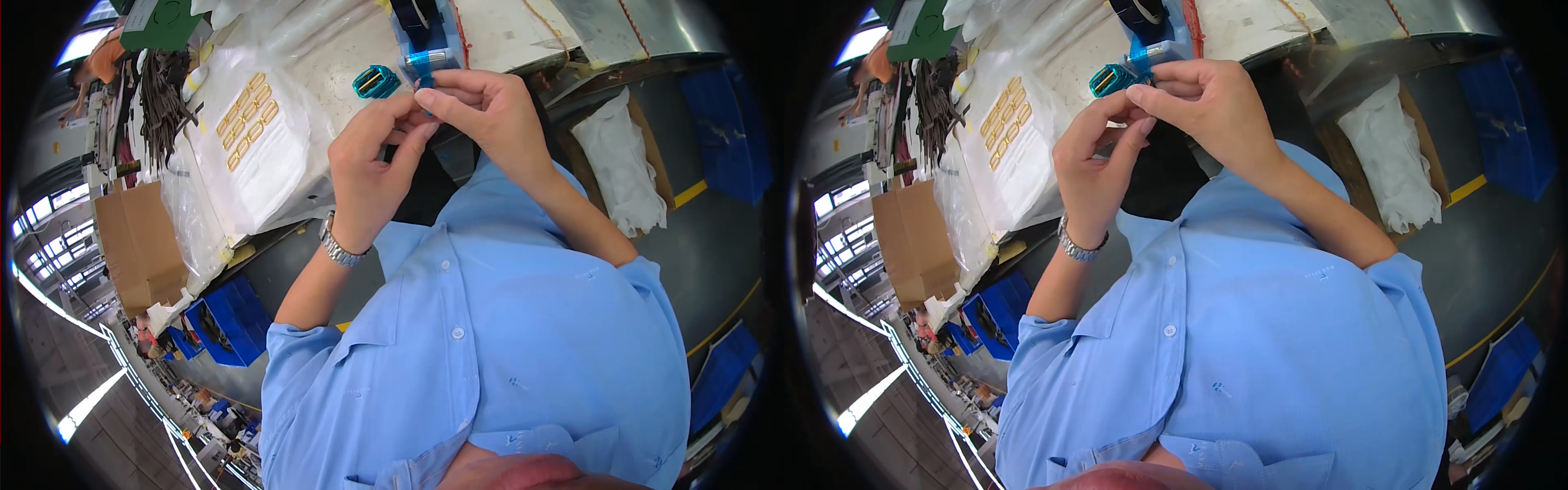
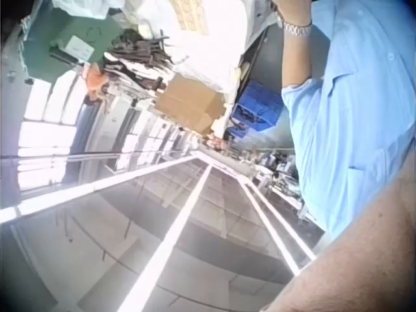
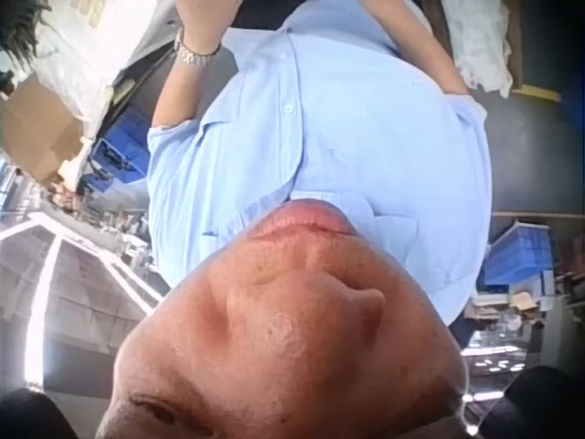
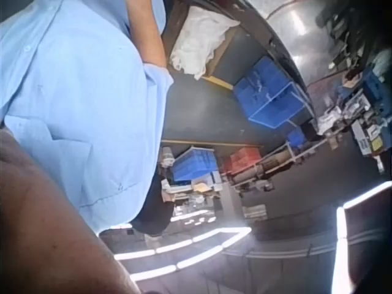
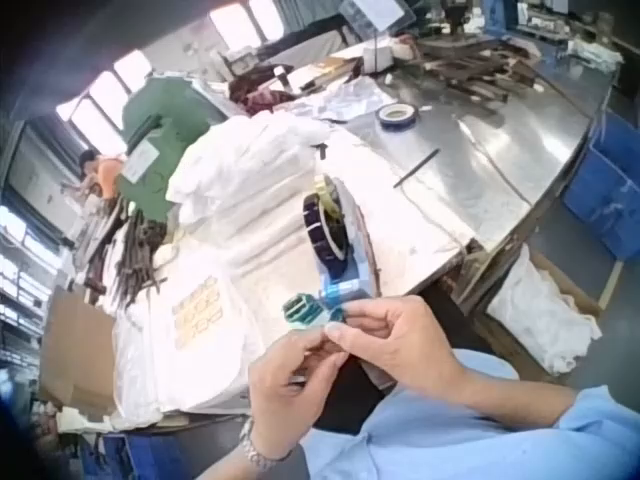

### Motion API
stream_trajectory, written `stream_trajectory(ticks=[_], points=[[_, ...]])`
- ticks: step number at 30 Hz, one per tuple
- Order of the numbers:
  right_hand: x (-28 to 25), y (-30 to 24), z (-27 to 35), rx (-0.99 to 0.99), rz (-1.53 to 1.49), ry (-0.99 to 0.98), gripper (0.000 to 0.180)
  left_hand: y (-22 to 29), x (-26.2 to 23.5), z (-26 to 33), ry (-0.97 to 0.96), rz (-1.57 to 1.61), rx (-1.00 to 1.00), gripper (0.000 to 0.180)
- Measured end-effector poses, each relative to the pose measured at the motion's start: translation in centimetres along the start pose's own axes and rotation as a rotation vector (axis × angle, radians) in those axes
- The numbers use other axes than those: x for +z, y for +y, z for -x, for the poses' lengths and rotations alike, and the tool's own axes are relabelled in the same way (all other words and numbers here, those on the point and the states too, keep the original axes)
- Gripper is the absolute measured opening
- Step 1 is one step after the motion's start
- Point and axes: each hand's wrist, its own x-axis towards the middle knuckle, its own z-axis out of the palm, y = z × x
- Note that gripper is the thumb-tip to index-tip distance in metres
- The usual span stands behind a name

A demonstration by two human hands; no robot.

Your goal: Applying blue protective tape to gold-colored metal buckles at a workshop table.

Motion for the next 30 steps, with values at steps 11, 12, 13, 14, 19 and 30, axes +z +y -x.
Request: stream_trajectory(ticks=[11,12,13,14,19,30], points=[[-0.5,1.8,-0.1,0.206,-0.145,0.059,0.035,-2.9,3.0,0.6,0.141,-0.211,0.278,0.010],[-0.6,2.6,0.6,0.245,-0.129,0.059,0.037,-3.2,3.5,1.7,0.108,-0.148,0.142,0.009],[-0.3,3.0,1.8,0.292,-0.117,0.060,0.039,-3.0,3.6,2.7,0.071,-0.088,-0.003,0.009],[-0.3,2.9,2.3,0.293,-0.068,0.032,0.041,-2.8,3.5,3.2,0.053,-0.084,-0.010,0.009],[-1.1,2.7,2.6,0.128,0.143,-0.062,0.032,-2.0,2.2,3.3,0.028,0.179,-0.178,0.012],[-0.6,1.5,2.7,-0.082,0.515,-0.171,0.020,-2.6,0.2,4.8,-0.013,0.436,-0.389,0.017]])
